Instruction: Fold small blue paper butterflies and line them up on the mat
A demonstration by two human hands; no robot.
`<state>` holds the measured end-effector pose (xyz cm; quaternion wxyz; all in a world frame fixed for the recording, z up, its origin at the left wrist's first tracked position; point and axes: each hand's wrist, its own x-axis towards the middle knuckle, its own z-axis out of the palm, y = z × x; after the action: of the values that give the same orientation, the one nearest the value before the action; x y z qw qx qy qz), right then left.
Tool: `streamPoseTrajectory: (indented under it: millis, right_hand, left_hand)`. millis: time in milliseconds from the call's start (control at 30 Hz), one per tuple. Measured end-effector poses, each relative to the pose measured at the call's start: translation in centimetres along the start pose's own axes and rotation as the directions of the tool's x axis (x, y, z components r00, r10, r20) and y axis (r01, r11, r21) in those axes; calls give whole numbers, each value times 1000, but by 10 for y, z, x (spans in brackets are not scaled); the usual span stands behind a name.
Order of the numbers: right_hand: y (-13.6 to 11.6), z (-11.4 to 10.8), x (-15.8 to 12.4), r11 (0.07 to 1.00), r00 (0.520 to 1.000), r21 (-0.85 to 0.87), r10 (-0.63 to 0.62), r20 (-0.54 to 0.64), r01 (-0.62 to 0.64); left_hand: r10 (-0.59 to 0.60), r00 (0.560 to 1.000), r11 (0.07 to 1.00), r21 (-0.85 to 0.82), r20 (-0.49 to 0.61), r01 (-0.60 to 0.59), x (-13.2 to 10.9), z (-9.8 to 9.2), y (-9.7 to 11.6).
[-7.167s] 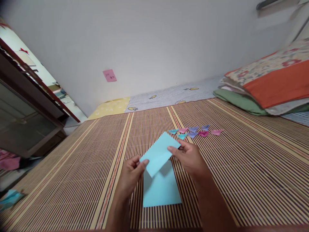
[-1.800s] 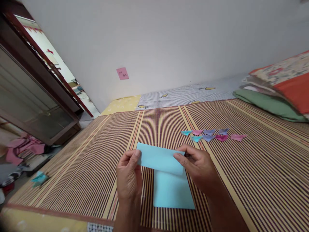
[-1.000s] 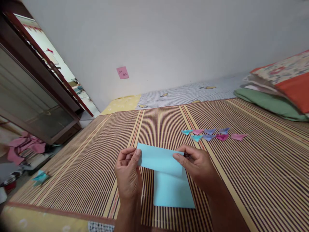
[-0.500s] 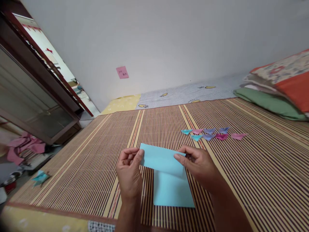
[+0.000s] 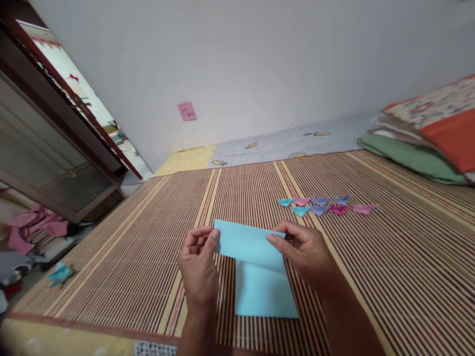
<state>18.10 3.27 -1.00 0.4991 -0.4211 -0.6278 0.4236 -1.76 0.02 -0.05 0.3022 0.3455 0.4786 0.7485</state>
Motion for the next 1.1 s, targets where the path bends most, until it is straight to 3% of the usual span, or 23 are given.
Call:
streamPoseTrajectory:
  millis: [267, 400, 567, 700, 900, 1100]
  right_hand:
    - [-3, 1, 0, 999, 999, 5, -39, -25, 39]
    - [-3, -1, 2, 988, 994, -137, -88, -71, 78]
    - [-13, 6, 1, 824, 945, -488, -327, 3, 287]
    - [-22, 19, -2, 683, 875, -584, -472, 104, 438]
    - [-23, 27, -3, 657, 860, -584, -486, 155, 476]
    - [-19, 29, -1, 639, 850, -595, -503, 157, 488]
  left_hand:
    - [29, 999, 997, 72, -15, -28, -4, 3, 5]
    - [34, 999, 997, 76, 5, -34, -6, 4, 4]
    - [1, 998, 995, 103, 60, -7, -6, 5, 2]
    - [-21, 990, 988, 156, 139, -1, -9, 6, 2]
    - [-41, 966, 976, 219, 254, -16, -13, 8, 0]
    - [-30, 962, 965, 257, 273, -43, -13, 9, -1]
